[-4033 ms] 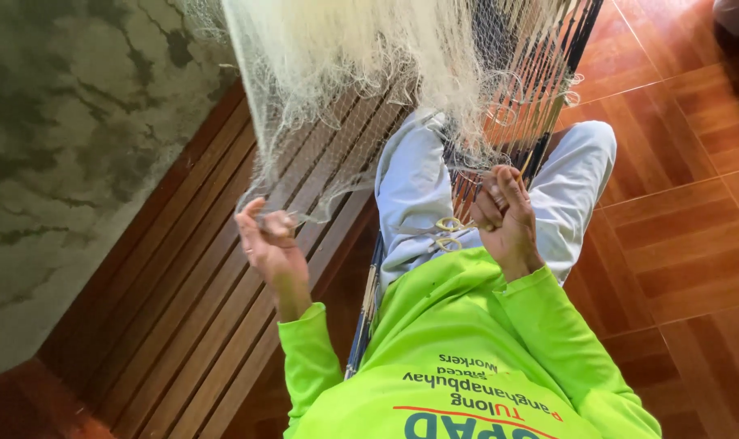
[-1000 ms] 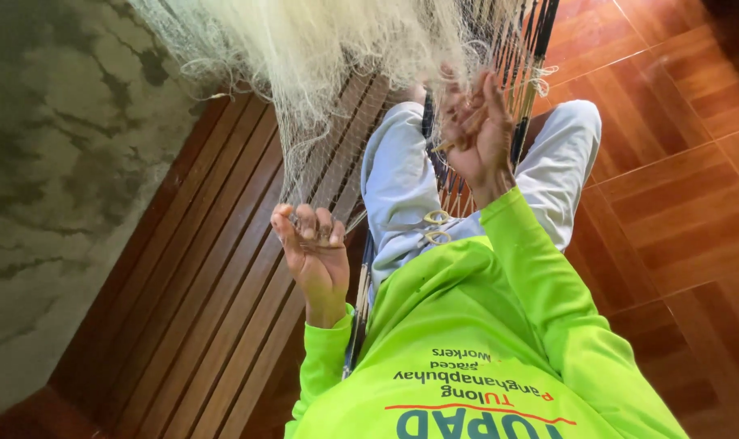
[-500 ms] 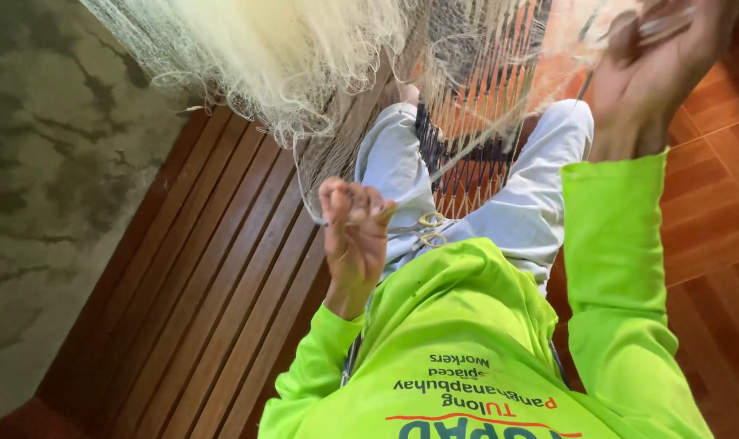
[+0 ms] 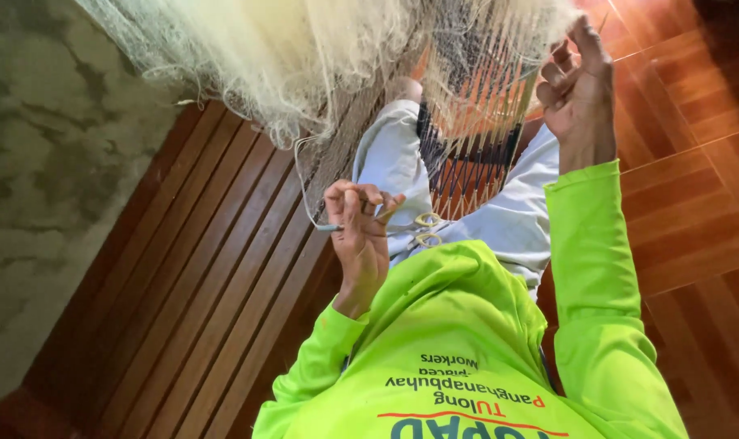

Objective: The person is sitting on the floor and using a wooden shuttle to tie knots and weave a fine mesh fishing net.

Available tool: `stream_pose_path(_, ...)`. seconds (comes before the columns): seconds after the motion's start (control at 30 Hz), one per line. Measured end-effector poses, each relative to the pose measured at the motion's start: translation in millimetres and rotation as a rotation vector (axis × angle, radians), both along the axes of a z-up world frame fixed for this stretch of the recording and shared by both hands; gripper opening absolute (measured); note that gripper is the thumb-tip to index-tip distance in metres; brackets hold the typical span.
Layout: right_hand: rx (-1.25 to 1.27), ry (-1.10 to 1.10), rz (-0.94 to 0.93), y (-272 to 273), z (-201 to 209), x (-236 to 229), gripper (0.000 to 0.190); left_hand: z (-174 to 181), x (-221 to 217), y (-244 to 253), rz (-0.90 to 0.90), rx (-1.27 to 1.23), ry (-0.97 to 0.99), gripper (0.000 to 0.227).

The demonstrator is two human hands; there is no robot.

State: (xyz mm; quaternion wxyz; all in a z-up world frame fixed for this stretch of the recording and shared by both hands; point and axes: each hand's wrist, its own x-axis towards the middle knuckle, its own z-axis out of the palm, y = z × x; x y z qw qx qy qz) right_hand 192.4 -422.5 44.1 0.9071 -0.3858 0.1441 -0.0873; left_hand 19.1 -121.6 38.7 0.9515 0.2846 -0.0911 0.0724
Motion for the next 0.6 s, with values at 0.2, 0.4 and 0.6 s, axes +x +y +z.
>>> stream_pose_path(0.2,-0.188,-0.08,0.09,-0.5,-14.7,-45.0,0.036,-4.8,-3.0,-6.4,0.016,0.034,-0.023,0.014)
stream_pose_path(0.4,-0.269,-0.199,0.13,-2.5,-55.8,-93.1,0.018,-7.3,-2.7,0.3,0.032,0.039,-0.05,0.012)
stream_pose_path(0.6,-0.377,-0.138,0.058,21.3,-105.6,-131.2,0.032,-26.7,0.7,4.8,0.224,0.163,0.026,0.015)
